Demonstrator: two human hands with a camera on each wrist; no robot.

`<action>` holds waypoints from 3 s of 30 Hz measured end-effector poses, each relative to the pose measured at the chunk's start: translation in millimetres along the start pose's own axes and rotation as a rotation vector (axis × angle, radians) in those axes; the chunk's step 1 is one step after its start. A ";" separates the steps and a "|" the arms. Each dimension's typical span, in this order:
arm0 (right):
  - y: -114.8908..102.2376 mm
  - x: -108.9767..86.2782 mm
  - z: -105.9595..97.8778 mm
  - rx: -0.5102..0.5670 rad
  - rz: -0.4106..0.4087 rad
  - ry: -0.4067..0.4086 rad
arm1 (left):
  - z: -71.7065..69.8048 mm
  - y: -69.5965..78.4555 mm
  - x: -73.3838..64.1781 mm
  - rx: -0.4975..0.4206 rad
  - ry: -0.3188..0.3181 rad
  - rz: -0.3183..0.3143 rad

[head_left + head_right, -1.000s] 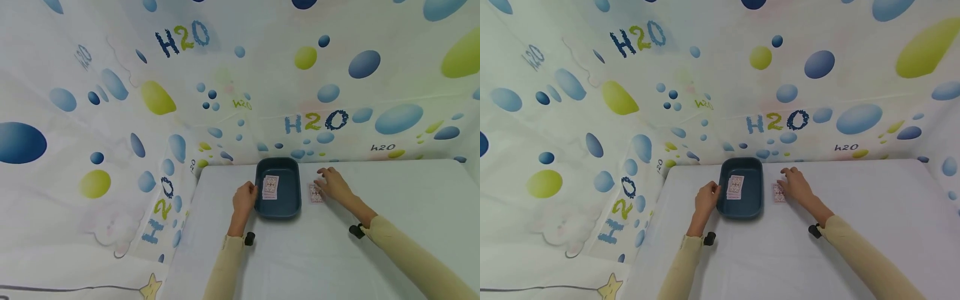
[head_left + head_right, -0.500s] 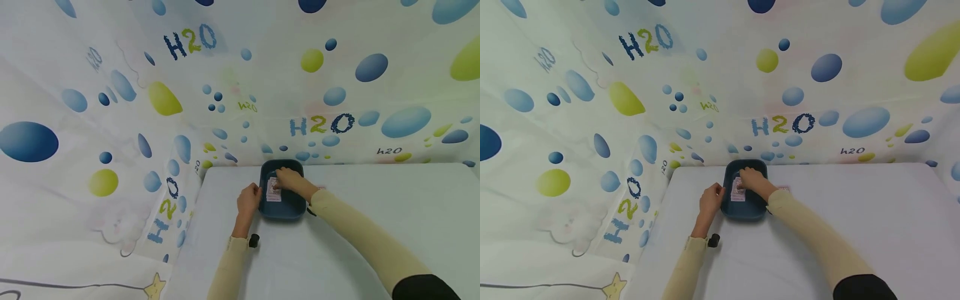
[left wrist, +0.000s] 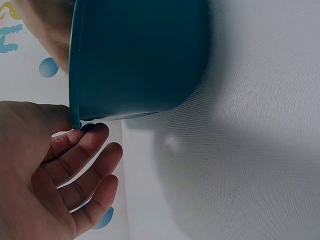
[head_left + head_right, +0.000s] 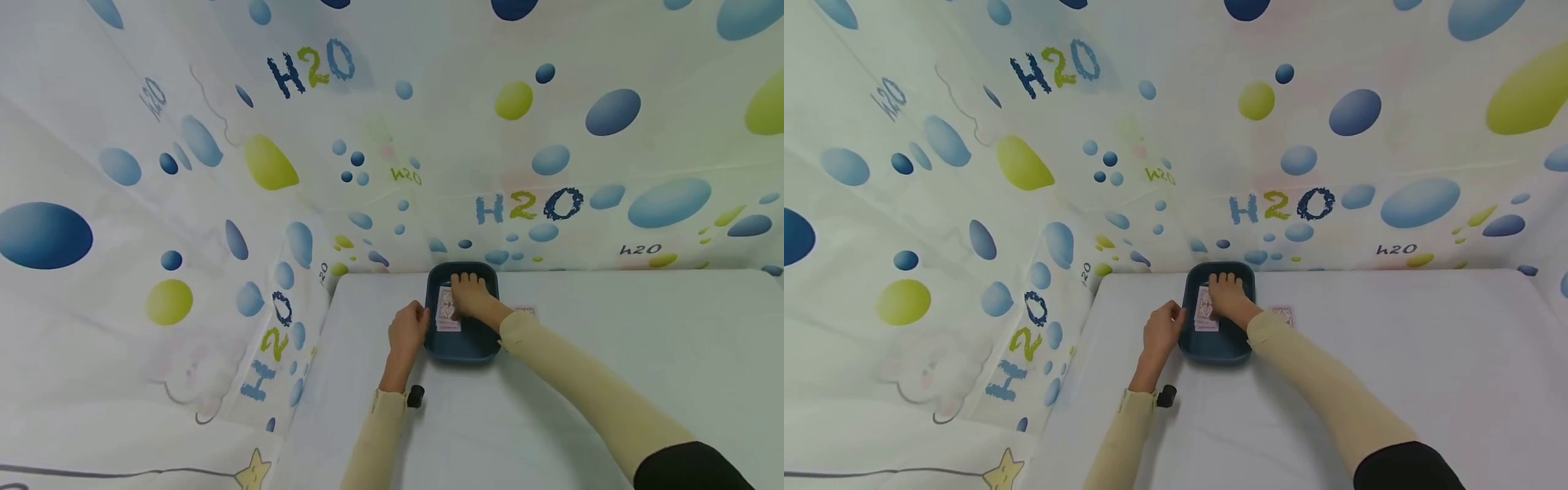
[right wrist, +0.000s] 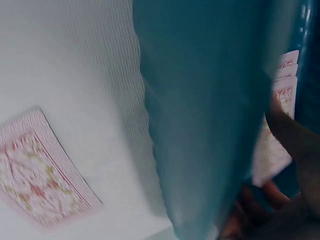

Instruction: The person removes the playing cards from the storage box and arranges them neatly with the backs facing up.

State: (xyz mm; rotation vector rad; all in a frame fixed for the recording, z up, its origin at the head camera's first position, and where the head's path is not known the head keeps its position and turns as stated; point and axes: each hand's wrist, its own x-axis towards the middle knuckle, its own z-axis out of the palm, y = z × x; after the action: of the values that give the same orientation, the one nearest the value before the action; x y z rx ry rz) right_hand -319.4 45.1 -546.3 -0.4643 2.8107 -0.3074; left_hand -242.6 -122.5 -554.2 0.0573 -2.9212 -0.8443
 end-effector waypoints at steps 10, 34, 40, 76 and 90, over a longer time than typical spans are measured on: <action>21.5 -0.8 -0.2 0.217 -0.072 0.111 | 6.1 4.1 -1.2 0.004 -0.021 -0.004; 187.1 -105.4 -14.3 0.793 -0.007 0.089 | -7.8 -9.7 1.2 0.021 0.026 -0.023; 209.9 -112.3 7.5 0.695 0.007 0.104 | -7.2 -9.9 0.1 0.005 0.019 -0.021; 80.8 -65.7 -24.4 0.402 -0.144 0.330 | 3.6 -1.9 -5.6 -0.068 -0.003 -0.050; -4.8 -8.1 -3.6 -0.020 -0.009 -0.088 | 2.7 -1.0 -7.3 -0.083 0.004 -0.026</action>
State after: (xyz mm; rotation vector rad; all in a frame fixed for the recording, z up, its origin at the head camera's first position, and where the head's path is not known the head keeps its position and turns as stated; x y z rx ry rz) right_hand -311.7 44.0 -539.9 -0.4833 2.7295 -0.2547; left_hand -235.6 -121.4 -557.6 0.0908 -2.8843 -0.9672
